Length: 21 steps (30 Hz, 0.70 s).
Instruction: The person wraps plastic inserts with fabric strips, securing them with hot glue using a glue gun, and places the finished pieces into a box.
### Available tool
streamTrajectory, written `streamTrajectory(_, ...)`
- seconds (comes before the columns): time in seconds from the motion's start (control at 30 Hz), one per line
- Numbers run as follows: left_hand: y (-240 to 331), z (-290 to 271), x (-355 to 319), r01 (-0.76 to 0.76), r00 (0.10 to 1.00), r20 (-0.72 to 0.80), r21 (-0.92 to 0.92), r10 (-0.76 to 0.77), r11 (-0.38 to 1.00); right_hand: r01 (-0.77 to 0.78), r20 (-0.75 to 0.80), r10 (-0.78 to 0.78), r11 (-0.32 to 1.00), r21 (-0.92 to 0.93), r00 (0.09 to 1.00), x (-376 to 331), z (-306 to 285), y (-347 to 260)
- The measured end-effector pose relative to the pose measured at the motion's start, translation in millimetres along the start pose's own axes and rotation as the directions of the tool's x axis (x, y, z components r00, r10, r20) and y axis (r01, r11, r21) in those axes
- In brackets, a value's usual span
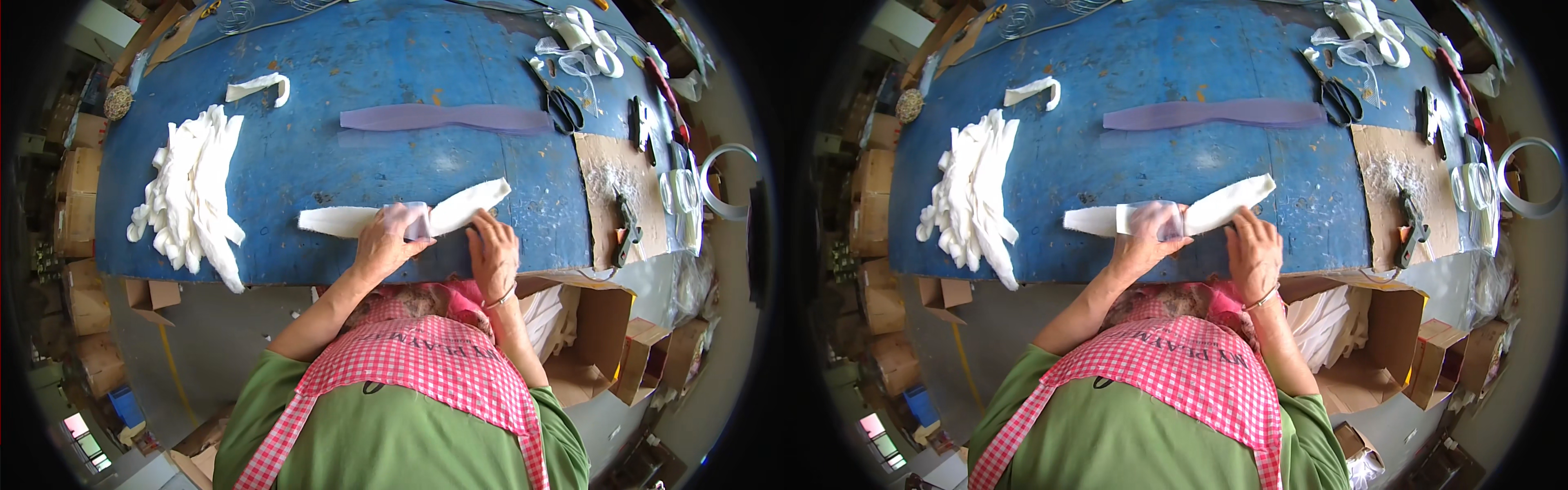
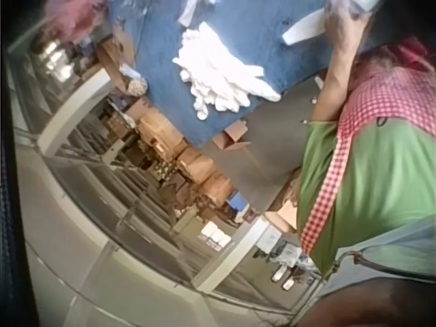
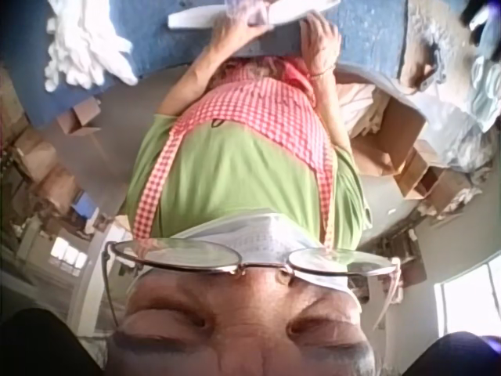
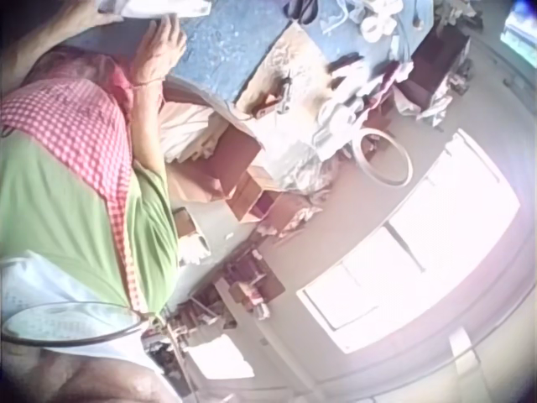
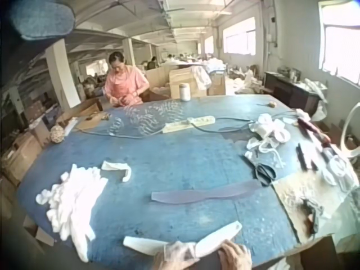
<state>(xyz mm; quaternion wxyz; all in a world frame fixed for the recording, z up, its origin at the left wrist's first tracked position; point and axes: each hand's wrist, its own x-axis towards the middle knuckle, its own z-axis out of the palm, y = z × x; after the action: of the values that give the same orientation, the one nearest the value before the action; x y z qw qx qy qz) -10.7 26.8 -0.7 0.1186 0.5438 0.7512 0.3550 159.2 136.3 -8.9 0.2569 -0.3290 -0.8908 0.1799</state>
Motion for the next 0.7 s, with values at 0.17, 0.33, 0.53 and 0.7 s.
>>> streamTrajectory(0.17, 9, -1, 1, 0.070, 0.994, 0.080, 0.106, -0.078, 0.992, -0.094, -0.079, 0.090, 0.995, -0.037, 0.993, 5, -5, 21)
streamTrajectory(0.33, 13, 3, 1, 0.065, 0.991, 0.104, 0.142, -0.080, 0.988, -0.033, -0.106, 0.014, 0.983, -0.181, 0.994, 23, 2, 26)
streamTrajectory(0.53, 28, 8, 10, 0.014, 0.991, 0.126, 0.164, -0.035, 0.986, -0.061, -0.051, 0.050, 0.967, -0.246, 0.997, 18, 14, 29)
streamTrajectory(0.7, 34, 23, 20, -0.078, 0.989, 0.135, 0.156, 0.057, 0.985, -0.135, -0.098, 0.113, 0.955, -0.264, 0.989, 11, 7, 27)
